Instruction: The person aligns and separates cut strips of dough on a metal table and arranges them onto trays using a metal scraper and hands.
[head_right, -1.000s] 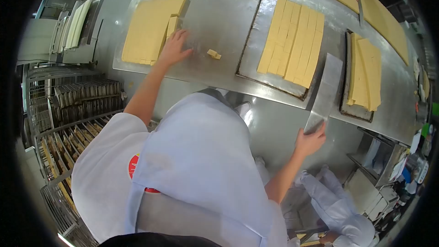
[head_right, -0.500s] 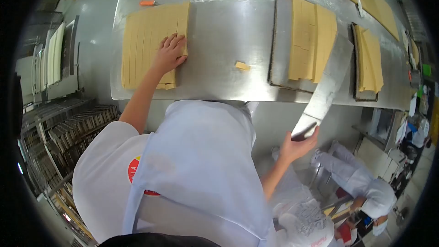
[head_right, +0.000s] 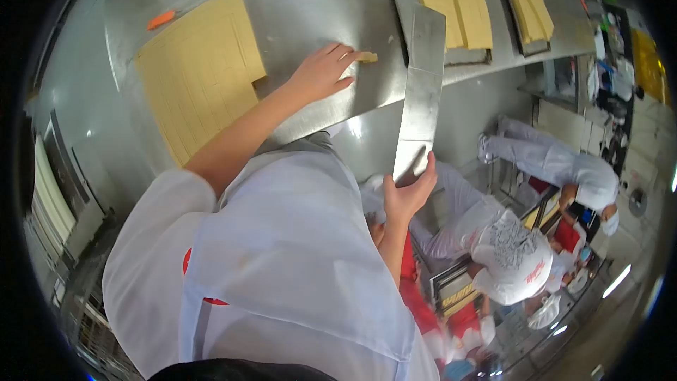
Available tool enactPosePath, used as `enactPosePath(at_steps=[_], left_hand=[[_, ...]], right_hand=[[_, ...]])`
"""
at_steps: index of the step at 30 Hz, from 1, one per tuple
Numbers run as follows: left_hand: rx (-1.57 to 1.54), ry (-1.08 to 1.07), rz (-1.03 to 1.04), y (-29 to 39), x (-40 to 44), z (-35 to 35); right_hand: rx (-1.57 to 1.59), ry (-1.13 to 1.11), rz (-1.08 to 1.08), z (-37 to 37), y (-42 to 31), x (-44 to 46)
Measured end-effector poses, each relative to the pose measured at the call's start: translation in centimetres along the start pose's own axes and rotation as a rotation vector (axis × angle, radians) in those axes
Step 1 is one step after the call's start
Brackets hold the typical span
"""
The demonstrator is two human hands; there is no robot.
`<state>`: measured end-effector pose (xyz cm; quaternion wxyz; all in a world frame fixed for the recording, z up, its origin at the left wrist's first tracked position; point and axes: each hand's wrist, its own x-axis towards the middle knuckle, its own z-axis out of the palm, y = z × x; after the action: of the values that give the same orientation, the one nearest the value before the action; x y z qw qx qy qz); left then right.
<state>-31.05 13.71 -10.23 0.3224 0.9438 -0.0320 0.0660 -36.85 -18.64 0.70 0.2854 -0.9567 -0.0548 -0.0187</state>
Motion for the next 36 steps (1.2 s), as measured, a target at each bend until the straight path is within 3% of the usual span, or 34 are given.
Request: enactPosePath(at_steps=[5,8,11,16,23,26,29,32,36], left_hand=[[0.091,-0.163,-0.157,-1.0,6.9,5.5],[-0.043,-0.287,-0.299,-1.0,8.6,5.4],[-0.125,-0.125,-0.231,0.5,9.0,6.1],[0.076,-0.003,-0.123,1.1,8.7,8.8],[0.231,-0.142,-0.199,0.7,7.8,7.9],[0.293,-0.143,-0.177,0.2,2.5,6.4],[0.310,-0.139,-0.403,1.3,-3.4,1.8],[0.514,-0.241,-0.421,-0.3,-7.6,-0.3],[0.596,-0.213,-0.481,-0.1,-9.5,-1.7]], right_hand=[[-0.040,0.095,0.072,-0.8,0.8,-4.5],[-0.051,0.098,0.167,-2.0,1.6,-6.6],[-0.102,0.115,0.218,-3.0,3.8,-8.2],[-0.085,0.098,0.345,-3.5,5.5,-8.7],[0.011,0.043,0.124,-4.5,8.6,-8.2],[0.061,0.038,0.079,-4.2,8.8,-8.0],[0.122,0.007,0.067,-3.7,9.6,-7.8],[0.117,-0.054,-0.014,-3.2,10.9,-7.1],[0.117,-0.108,-0.158,-1.8,13.1,-5.1]])
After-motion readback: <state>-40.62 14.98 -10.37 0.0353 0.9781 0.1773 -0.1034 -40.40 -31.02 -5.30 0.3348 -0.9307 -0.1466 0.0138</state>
